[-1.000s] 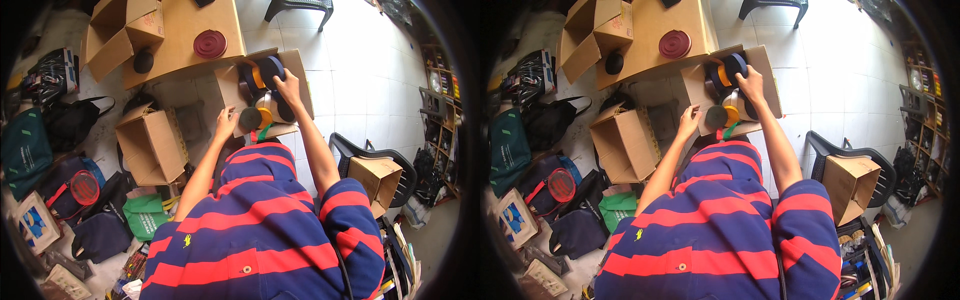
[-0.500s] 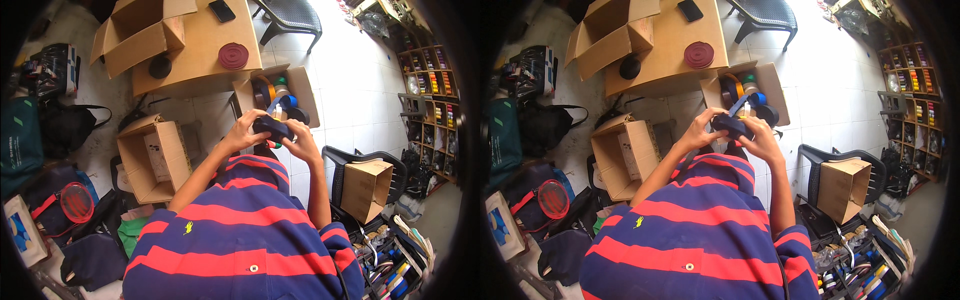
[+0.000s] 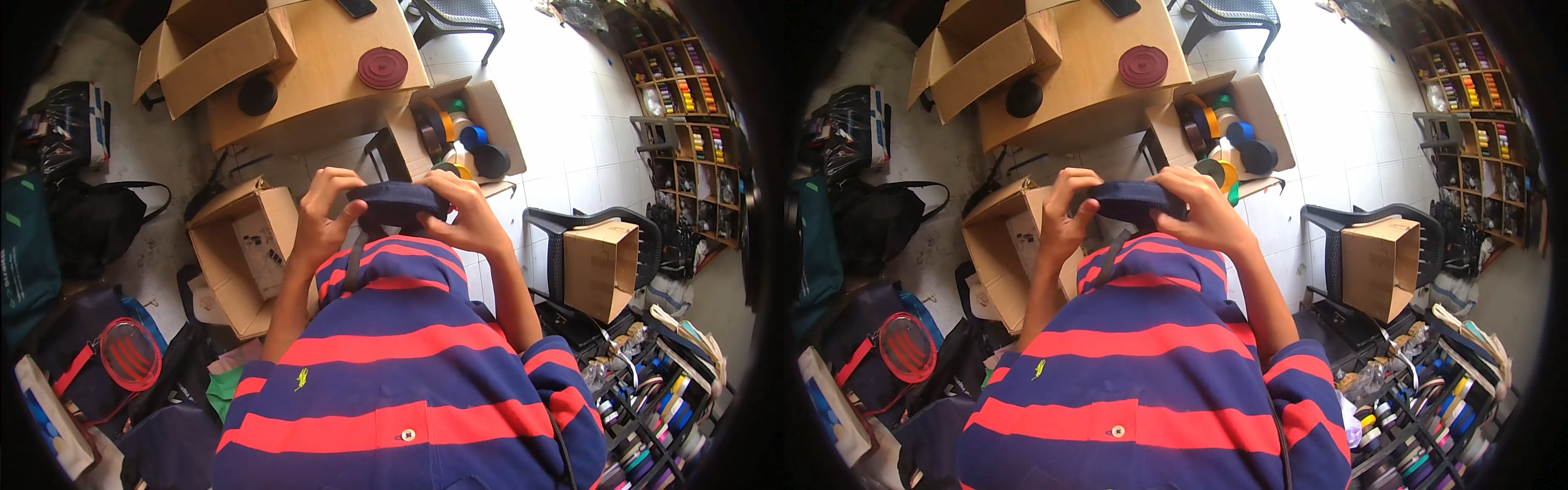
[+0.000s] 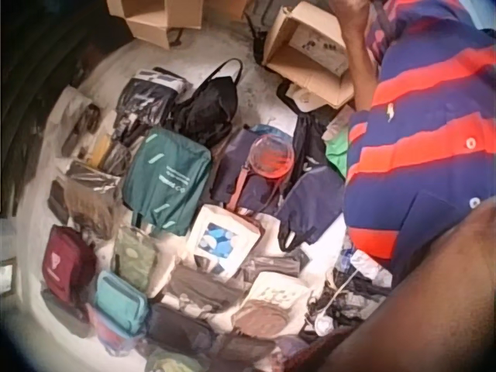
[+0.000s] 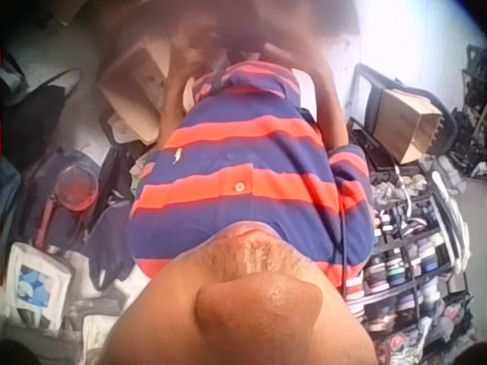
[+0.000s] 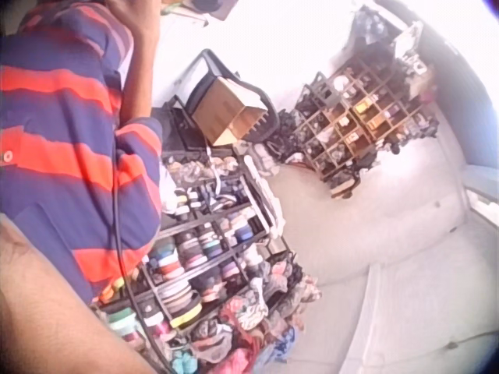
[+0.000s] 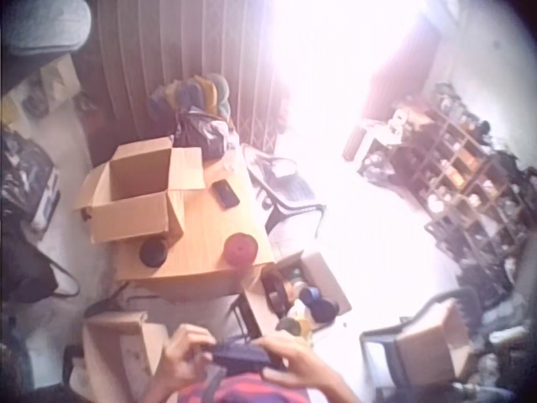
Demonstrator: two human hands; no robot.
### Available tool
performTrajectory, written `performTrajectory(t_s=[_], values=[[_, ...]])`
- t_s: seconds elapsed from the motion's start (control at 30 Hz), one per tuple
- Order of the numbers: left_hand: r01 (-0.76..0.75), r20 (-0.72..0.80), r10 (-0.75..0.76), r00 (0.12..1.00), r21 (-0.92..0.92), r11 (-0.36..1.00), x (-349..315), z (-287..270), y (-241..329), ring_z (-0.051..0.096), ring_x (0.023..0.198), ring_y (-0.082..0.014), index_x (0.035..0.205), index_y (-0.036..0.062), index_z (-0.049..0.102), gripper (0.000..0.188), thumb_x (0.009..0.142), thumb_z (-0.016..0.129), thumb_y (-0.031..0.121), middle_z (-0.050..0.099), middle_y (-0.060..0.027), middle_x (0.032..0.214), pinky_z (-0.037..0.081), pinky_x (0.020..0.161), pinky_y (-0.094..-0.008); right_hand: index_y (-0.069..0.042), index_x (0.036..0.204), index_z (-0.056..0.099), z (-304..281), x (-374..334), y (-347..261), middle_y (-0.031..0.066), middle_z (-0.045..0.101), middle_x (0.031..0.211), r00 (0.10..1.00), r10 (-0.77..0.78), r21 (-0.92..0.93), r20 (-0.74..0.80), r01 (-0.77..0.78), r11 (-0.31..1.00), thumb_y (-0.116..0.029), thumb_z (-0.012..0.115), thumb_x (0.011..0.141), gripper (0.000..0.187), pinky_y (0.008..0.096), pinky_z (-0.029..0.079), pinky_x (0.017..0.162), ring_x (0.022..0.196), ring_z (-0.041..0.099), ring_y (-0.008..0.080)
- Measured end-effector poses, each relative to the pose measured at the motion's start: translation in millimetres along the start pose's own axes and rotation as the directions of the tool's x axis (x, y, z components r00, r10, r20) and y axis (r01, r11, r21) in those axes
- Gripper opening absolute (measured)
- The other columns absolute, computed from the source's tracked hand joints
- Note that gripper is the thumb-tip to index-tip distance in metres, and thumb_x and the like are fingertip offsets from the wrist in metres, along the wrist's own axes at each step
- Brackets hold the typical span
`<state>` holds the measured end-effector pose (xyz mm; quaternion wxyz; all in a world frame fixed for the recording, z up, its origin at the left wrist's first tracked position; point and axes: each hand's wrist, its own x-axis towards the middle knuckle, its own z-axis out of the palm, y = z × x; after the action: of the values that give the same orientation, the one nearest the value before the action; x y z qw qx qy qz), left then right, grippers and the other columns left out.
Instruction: The person moves rolls of fabric tape and other circular textile materials between a desk, storage boxes on the floor, and a multi-tiered shelving unit to organize the workspace.
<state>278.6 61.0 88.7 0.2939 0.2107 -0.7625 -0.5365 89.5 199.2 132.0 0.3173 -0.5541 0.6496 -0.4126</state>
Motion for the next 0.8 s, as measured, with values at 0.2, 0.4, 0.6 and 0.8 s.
performTrajectory(t_s=[0.2, 0.4, 0.6, 0.8], values=[[0.034, -0.085, -0.03, 0.996, 0.043, 0.999, -11.2, -2.0, 12.6, 0.067, 0.078, -0.0199, 0.099, 0.0013, 0.065, 0.03, 0.091, 0.063, 0.03, 0.068, -0.0105, 0.085, 0.051, 0.071, -0.0288, 0.0, 0.111, 0.056, 25.0, 1.2, -6.8, 0.0194, 0.064, 0.089, 0.995, 0.067, 0.225, 0.075, -0.082, 0.971, -0.015, 0.068, 0.074, 0.042, 0.0372, 0.049, 0.075, 0.085, 0.065, 0.0299], [0.143, -0.046, -0.142, 0.989, 0.007, 0.99, -7.2, 0.7, 10.2, 0.063, 0.07, -0.0115, 0.095, -0.0004, 0.063, 0.035, 0.09, 0.065, 0.034, 0.066, -0.006, 0.076, 0.048, 0.062, -0.0244, 0.0, 0.104, 0.053, 45.0, 4.7, -13.0, 0.0221, 0.065, 0.085, 0.985, 0.165, 0.072, -0.051, -0.161, 0.984, -0.018, 0.072, 0.08, 0.035, 0.0397, 0.049, 0.071, 0.082, 0.065, 0.0387], [0.256, -0.187, -0.266, 0.946, -0.076, 0.964, -15.0, 0.6, 0.1, 0.052, 0.077, -0.0048, 0.099, 0.0013, 0.061, 0.045, 0.097, 0.051, 0.045, 0.058, 0.0011, 0.083, 0.041, 0.068, -0.0199, -0.001, 0.111, 0.049, 57.2, -3.4, 9.3, 0.0136, 0.065, 0.087, 0.921, 0.305, 0.592, -0.241, -0.109, 0.799, -0.008, 0.07, 0.083, 0.035, 0.0284, 0.05, 0.07, 0.082, 0.064, 0.0156], [0.108, 0.013, -0.109, 0.994, 0.073, 0.991, 0.7, -0.2, 11.7, 0.054, 0.074, -0.0062, 0.102, 0.0006, 0.061, 0.043, 0.097, 0.054, 0.042, 0.061, 0.0003, 0.083, 0.044, 0.067, -0.021, 0.0, 0.109, 0.051, 43.2, -1.2, -0.2, 0.0113, 0.064, 0.081, 0.962, 0.268, 0.403, 0.054, -0.266, 0.876, -0.017, 0.069, 0.085, 0.034, 0.0299, 0.05, 0.076, 0.082, 0.061, 0.0137]])
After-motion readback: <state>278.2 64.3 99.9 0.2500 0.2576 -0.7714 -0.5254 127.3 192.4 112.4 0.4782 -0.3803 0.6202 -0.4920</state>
